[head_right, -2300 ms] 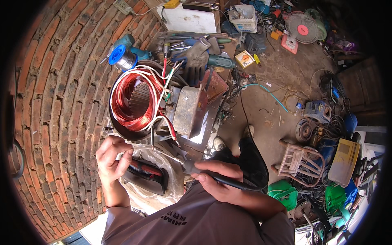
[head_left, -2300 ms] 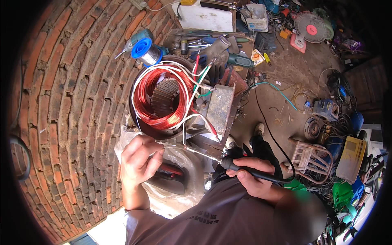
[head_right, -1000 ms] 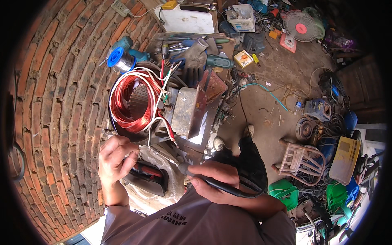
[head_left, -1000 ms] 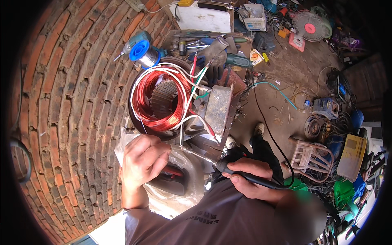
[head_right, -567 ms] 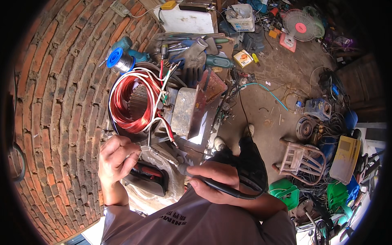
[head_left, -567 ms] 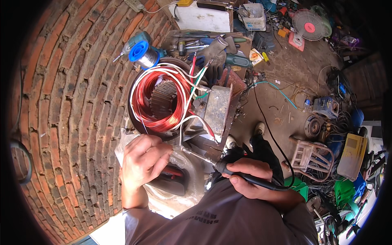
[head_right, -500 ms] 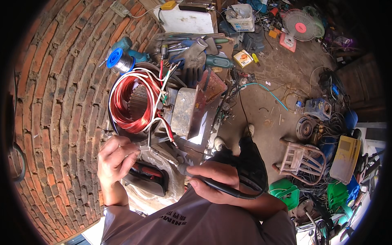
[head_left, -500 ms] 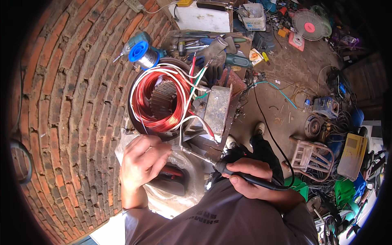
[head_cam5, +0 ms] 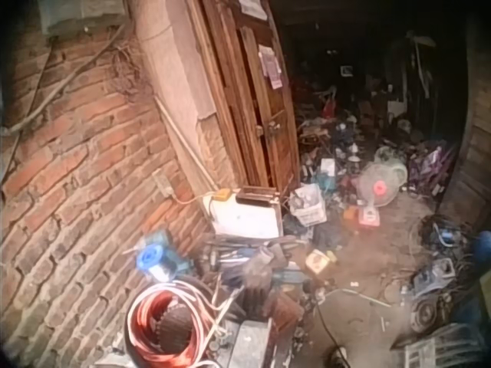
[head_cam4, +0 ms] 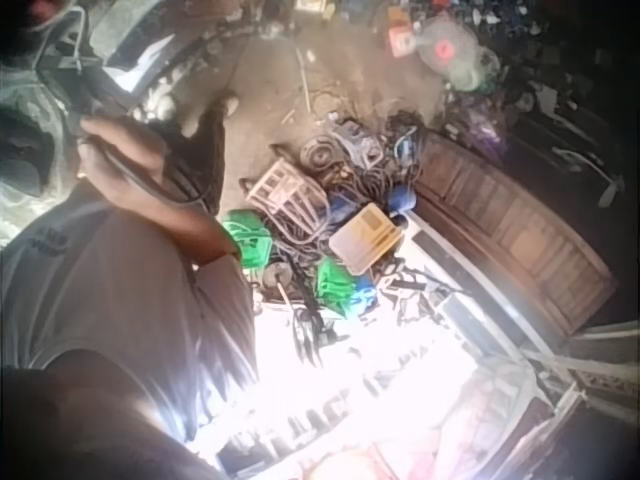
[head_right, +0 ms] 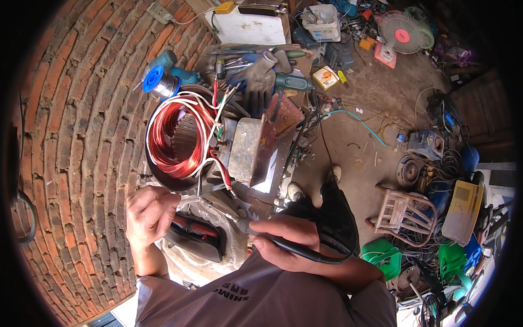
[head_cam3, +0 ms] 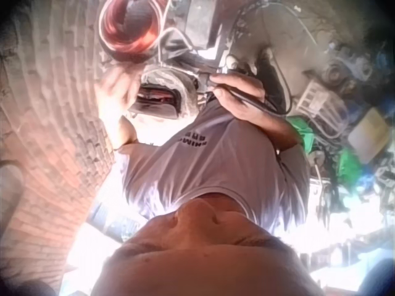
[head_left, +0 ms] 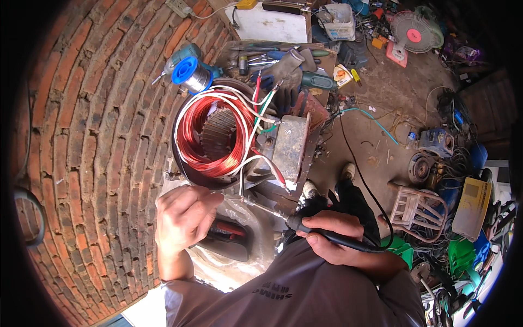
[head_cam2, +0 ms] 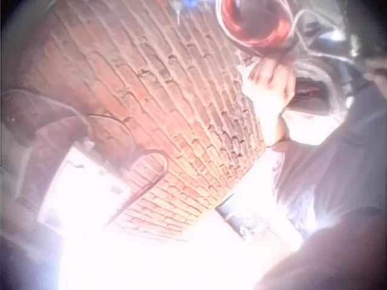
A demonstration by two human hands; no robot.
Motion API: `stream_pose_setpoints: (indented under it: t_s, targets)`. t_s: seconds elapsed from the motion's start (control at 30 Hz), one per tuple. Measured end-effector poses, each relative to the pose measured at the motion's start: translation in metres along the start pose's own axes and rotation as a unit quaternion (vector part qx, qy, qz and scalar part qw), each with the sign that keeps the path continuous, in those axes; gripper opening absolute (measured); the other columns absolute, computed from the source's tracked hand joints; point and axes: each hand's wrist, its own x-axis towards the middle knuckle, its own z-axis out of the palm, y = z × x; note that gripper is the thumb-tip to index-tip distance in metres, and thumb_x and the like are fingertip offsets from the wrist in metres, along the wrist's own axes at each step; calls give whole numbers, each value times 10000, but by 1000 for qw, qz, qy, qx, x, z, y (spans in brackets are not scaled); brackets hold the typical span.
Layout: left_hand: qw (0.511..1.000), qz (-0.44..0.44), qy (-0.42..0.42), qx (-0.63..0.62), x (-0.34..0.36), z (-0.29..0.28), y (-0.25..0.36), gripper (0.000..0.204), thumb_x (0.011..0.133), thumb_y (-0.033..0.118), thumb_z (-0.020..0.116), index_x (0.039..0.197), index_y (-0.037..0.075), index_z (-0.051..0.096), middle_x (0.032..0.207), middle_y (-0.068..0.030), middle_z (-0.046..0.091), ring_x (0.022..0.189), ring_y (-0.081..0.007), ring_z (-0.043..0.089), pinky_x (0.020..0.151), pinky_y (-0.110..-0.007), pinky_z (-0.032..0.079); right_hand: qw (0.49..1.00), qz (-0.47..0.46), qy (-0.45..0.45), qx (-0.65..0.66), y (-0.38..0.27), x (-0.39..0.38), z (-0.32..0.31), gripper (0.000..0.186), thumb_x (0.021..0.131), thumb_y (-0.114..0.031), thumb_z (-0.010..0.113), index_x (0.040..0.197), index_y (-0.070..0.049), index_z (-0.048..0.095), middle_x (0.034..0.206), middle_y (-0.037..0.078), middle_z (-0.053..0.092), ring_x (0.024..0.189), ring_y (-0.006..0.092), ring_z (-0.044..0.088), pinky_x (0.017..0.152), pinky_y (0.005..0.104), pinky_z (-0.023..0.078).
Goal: The person uses a soldering iron to join wires on a motor stator. They hold the stator with one hand and apply the soldering iron with the other, moving between different wire connection points.
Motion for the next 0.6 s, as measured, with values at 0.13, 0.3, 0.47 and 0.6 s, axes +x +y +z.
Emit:
stream_pose_setpoints:
  t_s: [0.13, 0.3, 0.47, 0.6]
  targets:
    - [1000, 2, -2, 9, 5, 0, 4, 213, 756, 37, 806, 960, 70, 753, 853, -55, 698, 686, -239, 684, 578, -359, 552, 1000, 11, -6, -3, -3, 1, -1, 274, 922, 4, 723, 1183, 65, 671, 930, 201, 783, 842, 270, 797, 776, 353, 634]
    - [1000, -7, -9, 8, 8, 1, 5, 202, 759, 32, 799, 953, 62, 752, 843, -52, 695, 683, -236, 680, 577, -364, 555, 1000, 9, -8, -9, -2, 1, -2, 275, 919, 7, 727, 1183, 62, 672, 934, 201, 781, 847, 275, 796, 772, 358, 636]
    - [1000, -13, -10, 6, 10, 1, 7, 190, 763, 26, 794, 946, 54, 750, 837, -53, 691, 690, -242, 682, 582, -373, 560, 1000, 6, -9, -10, -3, 1, -3, 272, 919, 6, 732, 1179, 66, 676, 946, 200, 778, 854, 277, 795, 780, 360, 636]
    - [1000, -13, -12, 6, 11, 2, 8, 188, 765, 28, 796, 945, 48, 746, 846, -57, 688, 692, -243, 681, 580, -375, 559, 1000, 3, -9, 0, -2, 3, -2, 275, 918, 5, 735, 1178, 73, 677, 952, 204, 775, 861, 281, 793, 780, 360, 637]
